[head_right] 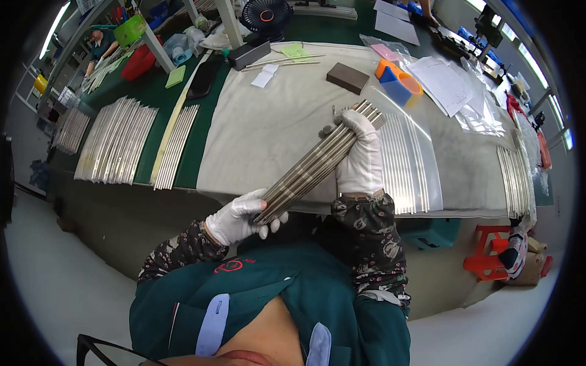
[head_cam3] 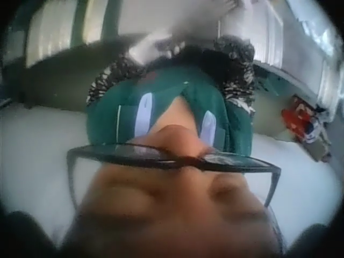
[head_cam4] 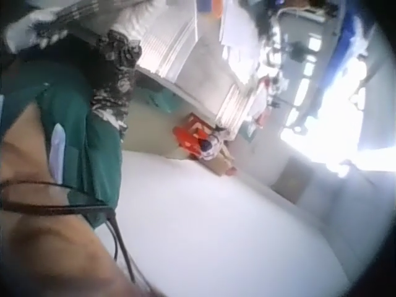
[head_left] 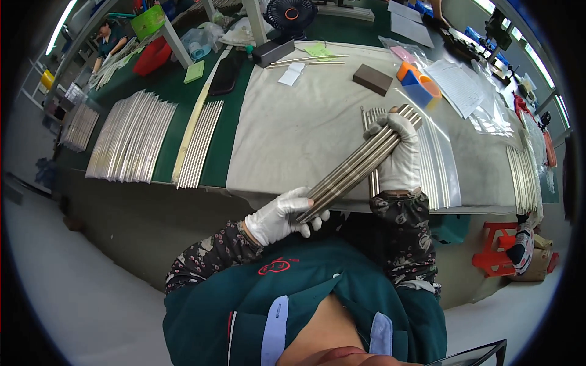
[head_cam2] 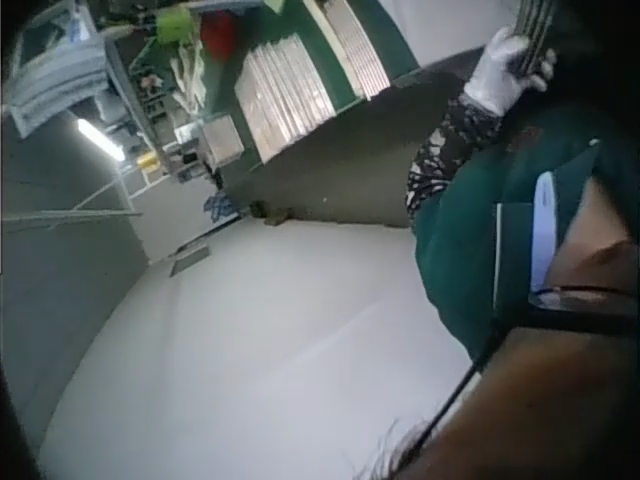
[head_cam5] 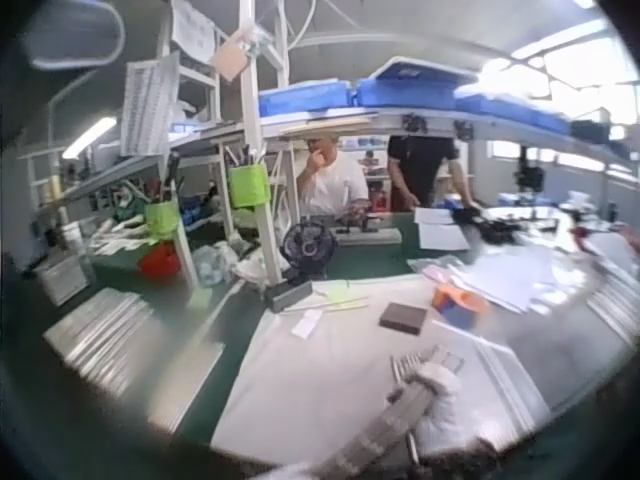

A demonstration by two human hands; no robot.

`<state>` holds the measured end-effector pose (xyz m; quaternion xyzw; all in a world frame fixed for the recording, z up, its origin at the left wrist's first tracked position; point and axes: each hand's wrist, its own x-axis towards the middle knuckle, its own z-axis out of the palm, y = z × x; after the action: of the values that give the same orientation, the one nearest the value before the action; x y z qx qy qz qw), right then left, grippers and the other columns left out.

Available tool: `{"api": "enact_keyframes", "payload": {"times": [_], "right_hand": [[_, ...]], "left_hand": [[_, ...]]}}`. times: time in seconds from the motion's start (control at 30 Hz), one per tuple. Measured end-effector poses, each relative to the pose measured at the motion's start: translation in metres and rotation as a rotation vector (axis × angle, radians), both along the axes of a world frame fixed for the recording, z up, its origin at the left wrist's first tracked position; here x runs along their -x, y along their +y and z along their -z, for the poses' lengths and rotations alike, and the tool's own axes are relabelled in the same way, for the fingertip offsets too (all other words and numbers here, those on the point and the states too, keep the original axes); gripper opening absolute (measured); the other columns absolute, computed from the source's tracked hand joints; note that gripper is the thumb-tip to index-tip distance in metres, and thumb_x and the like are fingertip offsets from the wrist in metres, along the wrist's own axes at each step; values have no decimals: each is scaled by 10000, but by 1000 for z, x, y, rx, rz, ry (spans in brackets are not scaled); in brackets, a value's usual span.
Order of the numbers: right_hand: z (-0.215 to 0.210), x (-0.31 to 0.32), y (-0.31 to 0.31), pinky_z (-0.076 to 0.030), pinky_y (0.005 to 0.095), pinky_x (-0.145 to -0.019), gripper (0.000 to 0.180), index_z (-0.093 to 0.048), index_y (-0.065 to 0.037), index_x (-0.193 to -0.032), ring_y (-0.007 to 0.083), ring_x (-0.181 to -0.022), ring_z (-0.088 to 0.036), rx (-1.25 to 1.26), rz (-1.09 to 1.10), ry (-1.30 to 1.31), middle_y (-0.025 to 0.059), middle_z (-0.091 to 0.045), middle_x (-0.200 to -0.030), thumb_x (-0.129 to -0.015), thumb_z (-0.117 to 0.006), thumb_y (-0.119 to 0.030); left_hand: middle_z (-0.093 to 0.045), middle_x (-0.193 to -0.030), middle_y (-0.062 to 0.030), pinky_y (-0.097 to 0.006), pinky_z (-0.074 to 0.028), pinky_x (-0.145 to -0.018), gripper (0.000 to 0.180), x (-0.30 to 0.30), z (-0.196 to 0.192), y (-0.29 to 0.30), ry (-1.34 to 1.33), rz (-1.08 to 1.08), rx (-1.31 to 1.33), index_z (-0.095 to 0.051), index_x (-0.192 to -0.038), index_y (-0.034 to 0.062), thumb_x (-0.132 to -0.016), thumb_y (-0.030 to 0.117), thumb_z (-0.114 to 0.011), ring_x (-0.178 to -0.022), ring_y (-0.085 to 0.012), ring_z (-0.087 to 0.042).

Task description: Sand the ends of metal rods and package them into a plastic sleeve.

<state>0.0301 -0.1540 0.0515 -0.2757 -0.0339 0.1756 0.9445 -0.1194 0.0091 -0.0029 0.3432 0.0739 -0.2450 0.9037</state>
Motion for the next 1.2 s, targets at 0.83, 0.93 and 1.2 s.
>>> {"api": "enact_keyframes", "payload": {"times": [0.83,0.93,1.2], "right_hand": [[169,137,69,-436,244,-765,402,-427,-54,-913,97,-815,-491,364,-837,-520,22,-508,-850,-618,-688,22],[174,138,67,-439,243,-758,397,-429,-54,-911,94,-810,-492,368,-820,-505,21,-508,-843,-619,-687,25],[178,137,65,-433,239,-756,379,-450,-51,-903,96,-811,-488,398,-826,-484,22,-500,-844,-619,-691,11]], "left_hand": [[-601,-784,-69,-267,-463,-557,233,128,259,21,642,-988,-189,-560,-835,82,-832,292,-460,-662,-157,-580],[-591,-719,-58,-238,-430,-470,224,130,272,18,670,-957,-234,-556,-793,94,-833,293,-463,-564,-139,-556],[-542,-623,-6,-195,-343,-373,234,129,277,15,676,-947,-245,-547,-744,117,-849,298,-441,-449,-94,-477]]}}
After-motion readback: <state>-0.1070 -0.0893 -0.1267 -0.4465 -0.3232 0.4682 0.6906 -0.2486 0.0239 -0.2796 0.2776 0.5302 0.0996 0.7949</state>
